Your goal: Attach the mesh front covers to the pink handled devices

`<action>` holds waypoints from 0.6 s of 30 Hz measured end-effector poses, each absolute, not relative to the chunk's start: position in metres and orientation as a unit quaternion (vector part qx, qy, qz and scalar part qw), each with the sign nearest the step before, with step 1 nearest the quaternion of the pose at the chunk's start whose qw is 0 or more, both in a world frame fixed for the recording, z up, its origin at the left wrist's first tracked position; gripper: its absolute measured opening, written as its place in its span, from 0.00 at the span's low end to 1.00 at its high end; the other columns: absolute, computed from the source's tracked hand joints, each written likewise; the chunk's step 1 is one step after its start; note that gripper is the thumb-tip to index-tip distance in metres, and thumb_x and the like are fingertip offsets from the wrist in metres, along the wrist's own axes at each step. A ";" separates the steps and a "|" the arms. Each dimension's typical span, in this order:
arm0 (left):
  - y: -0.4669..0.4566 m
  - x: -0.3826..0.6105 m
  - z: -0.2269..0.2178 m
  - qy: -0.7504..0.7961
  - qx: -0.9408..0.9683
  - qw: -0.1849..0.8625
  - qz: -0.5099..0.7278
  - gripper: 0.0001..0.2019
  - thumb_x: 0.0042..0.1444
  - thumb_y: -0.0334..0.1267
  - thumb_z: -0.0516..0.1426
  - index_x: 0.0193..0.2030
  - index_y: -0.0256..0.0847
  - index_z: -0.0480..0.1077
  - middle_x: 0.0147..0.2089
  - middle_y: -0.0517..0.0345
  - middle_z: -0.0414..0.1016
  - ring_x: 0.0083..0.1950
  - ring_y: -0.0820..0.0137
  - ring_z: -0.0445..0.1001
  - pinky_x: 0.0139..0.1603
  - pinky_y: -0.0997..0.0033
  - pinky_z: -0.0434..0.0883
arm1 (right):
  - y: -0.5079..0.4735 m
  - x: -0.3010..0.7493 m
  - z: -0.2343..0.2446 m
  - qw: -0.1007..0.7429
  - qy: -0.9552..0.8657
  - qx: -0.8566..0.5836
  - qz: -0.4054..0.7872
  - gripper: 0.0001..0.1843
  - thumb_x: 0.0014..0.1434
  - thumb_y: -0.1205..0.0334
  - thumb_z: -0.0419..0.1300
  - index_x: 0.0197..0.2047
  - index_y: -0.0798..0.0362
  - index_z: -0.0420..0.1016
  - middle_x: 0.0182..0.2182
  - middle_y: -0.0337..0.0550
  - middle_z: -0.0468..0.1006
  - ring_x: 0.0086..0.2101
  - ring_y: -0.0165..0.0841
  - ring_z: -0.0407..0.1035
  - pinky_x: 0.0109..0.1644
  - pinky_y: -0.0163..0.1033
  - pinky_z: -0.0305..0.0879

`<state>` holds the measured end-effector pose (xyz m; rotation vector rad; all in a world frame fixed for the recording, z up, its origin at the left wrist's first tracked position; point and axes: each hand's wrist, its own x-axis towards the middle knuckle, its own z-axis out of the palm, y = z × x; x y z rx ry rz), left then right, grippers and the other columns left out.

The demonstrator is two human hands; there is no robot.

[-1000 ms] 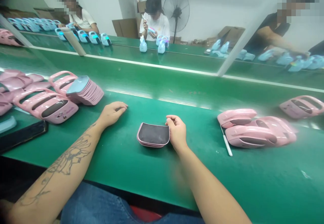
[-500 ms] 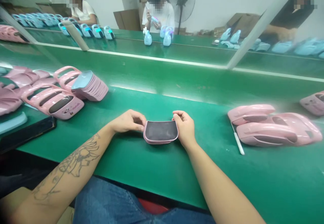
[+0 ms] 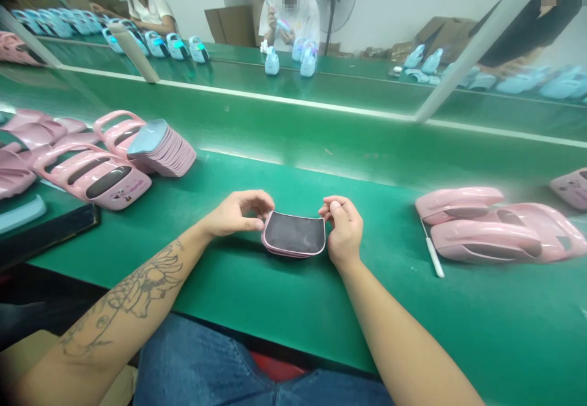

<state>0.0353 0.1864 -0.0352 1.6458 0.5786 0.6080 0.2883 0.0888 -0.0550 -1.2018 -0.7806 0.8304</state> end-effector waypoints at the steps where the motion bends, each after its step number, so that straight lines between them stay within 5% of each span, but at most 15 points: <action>1: 0.186 0.036 -0.035 0.240 0.718 0.595 0.271 0.27 0.46 0.44 0.76 0.52 0.38 0.78 0.50 0.47 0.81 0.47 0.65 0.79 0.50 0.65 0.76 | 0.087 0.289 -0.054 0.682 -0.356 -0.521 0.370 0.17 0.59 0.44 0.62 0.39 0.49 0.79 0.31 0.40 0.78 0.30 0.33 0.70 0.35 0.39 0.66; 5: 0.182 0.038 -0.033 0.201 0.728 0.607 0.248 0.31 0.48 0.43 0.75 0.59 0.41 0.78 0.64 0.42 0.75 0.59 0.57 0.78 0.59 0.57 0.75 | 0.079 0.287 -0.051 0.672 -0.407 -0.482 0.387 0.12 0.57 0.50 0.66 0.40 0.48 0.81 0.34 0.41 0.80 0.34 0.36 0.73 0.38 0.40 0.67; 10: 0.178 0.042 -0.032 0.198 0.678 0.677 0.205 0.30 0.49 0.44 0.75 0.58 0.39 0.79 0.55 0.44 0.83 0.52 0.59 0.81 0.55 0.59 0.77 | 0.076 0.281 -0.053 0.649 -0.423 -0.490 0.399 0.07 0.59 0.57 0.64 0.37 0.48 0.83 0.33 0.41 0.81 0.35 0.36 0.73 0.39 0.40 0.67; 18: 0.177 0.045 -0.033 0.213 0.628 0.720 0.204 0.32 0.44 0.45 0.77 0.57 0.39 0.81 0.51 0.47 0.85 0.51 0.61 0.82 0.56 0.62 0.77 | 0.079 0.277 -0.053 0.625 -0.485 -0.457 0.406 0.21 0.67 0.50 0.55 0.34 0.49 0.85 0.37 0.47 0.85 0.43 0.42 0.76 0.51 0.47 0.69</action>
